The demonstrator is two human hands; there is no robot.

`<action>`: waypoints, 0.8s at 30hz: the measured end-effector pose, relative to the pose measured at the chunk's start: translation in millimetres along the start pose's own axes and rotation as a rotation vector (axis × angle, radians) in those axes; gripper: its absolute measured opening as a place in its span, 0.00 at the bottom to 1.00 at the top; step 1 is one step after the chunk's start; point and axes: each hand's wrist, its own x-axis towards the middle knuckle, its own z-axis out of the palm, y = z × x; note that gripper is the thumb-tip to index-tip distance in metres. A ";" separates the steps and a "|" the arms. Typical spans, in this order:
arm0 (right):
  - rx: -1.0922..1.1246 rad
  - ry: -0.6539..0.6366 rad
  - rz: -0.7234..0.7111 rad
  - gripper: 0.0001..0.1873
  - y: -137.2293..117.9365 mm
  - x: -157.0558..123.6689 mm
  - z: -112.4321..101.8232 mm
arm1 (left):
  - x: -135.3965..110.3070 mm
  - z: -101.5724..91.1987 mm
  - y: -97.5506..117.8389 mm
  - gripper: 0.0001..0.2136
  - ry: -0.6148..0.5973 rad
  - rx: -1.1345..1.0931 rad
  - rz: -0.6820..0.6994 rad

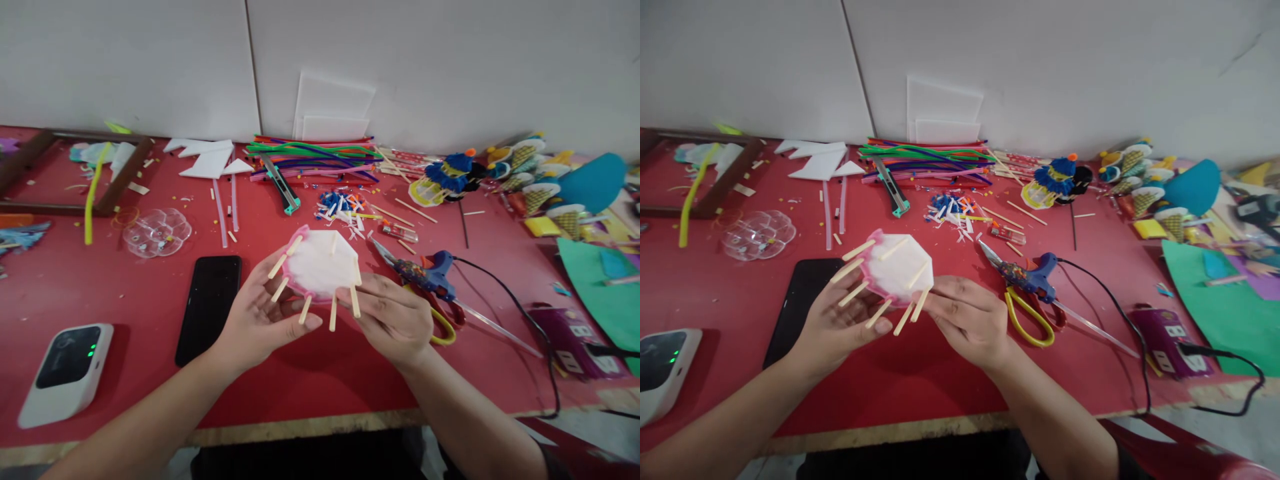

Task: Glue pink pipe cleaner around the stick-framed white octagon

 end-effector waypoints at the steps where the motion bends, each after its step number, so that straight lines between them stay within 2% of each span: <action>1: -0.001 -0.003 0.003 0.22 -0.2 0.2 0.1 | -0.3 0.4 0.6 0.31 0.012 0.005 -0.006; 6: -0.020 0.000 0.012 0.24 -1.1 -0.1 0.5 | 0.8 0.3 -0.7 0.28 0.016 0.033 -0.019; 15: -0.019 0.011 0.038 0.31 3.8 -8.2 0.6 | 4.3 -1.3 -4.7 0.14 -0.024 0.014 0.010; 21: -0.008 0.015 0.033 0.30 6.9 -7.6 1.2 | 7.7 -2.7 -1.2 0.13 -0.046 0.012 -0.039; 24: 0.050 -0.010 0.025 0.25 8.5 -4.5 -0.2 | 8.1 -4.3 1.4 0.13 -0.066 0.073 -0.081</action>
